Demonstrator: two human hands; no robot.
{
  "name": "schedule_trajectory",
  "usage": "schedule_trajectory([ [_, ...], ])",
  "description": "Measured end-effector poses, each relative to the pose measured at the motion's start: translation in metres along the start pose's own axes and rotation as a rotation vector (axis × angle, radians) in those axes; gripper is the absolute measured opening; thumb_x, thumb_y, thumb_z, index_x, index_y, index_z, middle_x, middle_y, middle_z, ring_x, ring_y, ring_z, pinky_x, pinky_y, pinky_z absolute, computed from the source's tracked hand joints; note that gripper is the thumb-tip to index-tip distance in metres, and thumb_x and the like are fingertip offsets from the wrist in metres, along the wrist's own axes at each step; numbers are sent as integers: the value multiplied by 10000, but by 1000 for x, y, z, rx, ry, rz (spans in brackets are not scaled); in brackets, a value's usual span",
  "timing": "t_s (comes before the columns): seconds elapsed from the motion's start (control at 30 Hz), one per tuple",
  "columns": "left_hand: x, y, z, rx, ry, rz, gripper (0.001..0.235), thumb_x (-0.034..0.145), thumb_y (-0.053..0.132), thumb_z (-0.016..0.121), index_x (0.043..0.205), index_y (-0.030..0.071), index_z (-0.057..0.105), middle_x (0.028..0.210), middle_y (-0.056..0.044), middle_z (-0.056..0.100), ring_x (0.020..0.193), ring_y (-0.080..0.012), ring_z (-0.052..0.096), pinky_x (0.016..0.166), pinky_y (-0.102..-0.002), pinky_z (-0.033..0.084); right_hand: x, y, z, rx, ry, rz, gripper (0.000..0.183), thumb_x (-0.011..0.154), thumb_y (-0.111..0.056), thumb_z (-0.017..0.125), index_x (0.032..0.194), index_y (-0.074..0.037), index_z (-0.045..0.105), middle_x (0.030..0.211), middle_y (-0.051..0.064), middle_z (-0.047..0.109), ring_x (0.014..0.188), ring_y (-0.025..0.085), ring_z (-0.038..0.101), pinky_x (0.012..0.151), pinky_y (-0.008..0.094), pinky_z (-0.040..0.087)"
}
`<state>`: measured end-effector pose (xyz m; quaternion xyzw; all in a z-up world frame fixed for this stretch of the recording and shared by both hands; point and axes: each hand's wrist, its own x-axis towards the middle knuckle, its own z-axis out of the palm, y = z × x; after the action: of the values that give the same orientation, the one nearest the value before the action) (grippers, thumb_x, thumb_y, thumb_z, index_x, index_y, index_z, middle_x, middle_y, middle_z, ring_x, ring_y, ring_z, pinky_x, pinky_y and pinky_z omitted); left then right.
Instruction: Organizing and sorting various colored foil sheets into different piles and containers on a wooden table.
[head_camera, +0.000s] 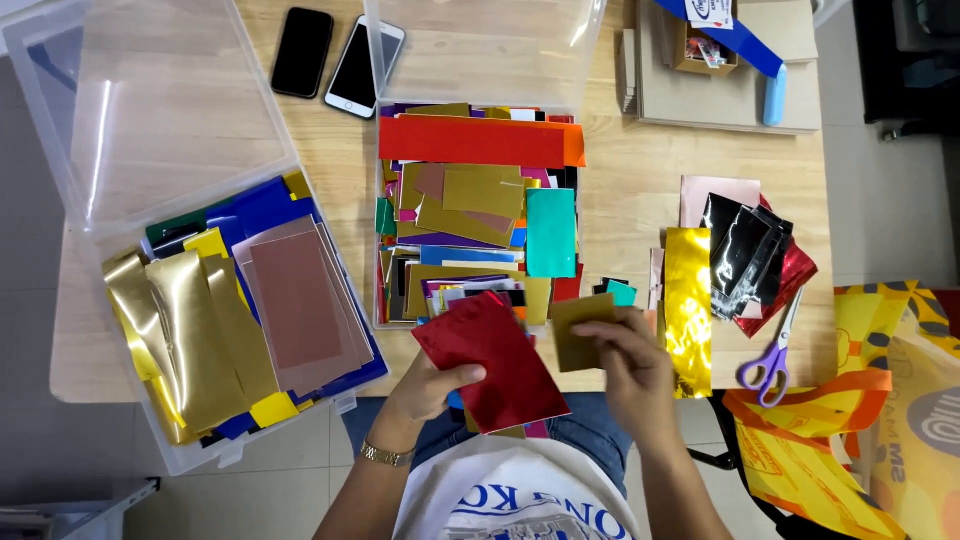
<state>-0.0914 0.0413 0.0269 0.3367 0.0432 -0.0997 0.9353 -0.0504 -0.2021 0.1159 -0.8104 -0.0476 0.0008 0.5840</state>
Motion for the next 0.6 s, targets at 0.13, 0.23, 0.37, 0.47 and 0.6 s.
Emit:
schedule_trajectory([
  [0.13, 1, 35, 32, 379, -59, -16, 277, 849, -15, 798, 1101, 84, 741, 956, -106, 778, 918, -209, 706, 895, -441, 561, 0, -6, 20, 44, -50, 2, 184, 874, 2, 723, 1009, -50, 837, 964, 116, 671, 892, 206, 604, 873, 379, 531],
  [0.23, 1, 39, 36, 501, -88, 16, 205, 883, 62, 796, 1079, 68, 734, 930, -131, 768, 899, -228, 703, 868, -459, 563, 0, -15, 23, -27, -17, -27, 134, 863, -21, 769, 984, -27, 827, 925, 138, 667, 846, 217, 623, 811, 385, 540],
  [0.37, 0, 39, 34, 524, -106, 4, 165, 900, 89, 786, 1058, 89, 739, 919, -108, 770, 889, -200, 696, 874, -437, 553, 2, -5, 23, -2, -4, -10, 103, 874, -19, 772, 966, -20, 817, 906, 130, 650, 830, 190, 600, 785, 365, 541],
  [0.47, -1, 40, 37, 567, -95, -24, 183, 905, 112, 789, 1080, 87, 741, 948, -116, 772, 909, -218, 703, 896, -447, 550, 3, -5, 22, -27, 0, -5, 90, 874, -27, 785, 958, -14, 812, 891, 132, 653, 814, 189, 609, 763, 362, 546],
  [0.6, -1, 37, 34, 646, -40, -85, 234, 899, 134, 807, 1107, 49, 744, 981, -147, 768, 908, -266, 701, 921, -477, 544, 10, -28, 22, -298, -30, -149, 64, 875, -36, 775, 924, -74, 792, 877, 87, 662, 761, 260, 668, 725, 383, 558],
])
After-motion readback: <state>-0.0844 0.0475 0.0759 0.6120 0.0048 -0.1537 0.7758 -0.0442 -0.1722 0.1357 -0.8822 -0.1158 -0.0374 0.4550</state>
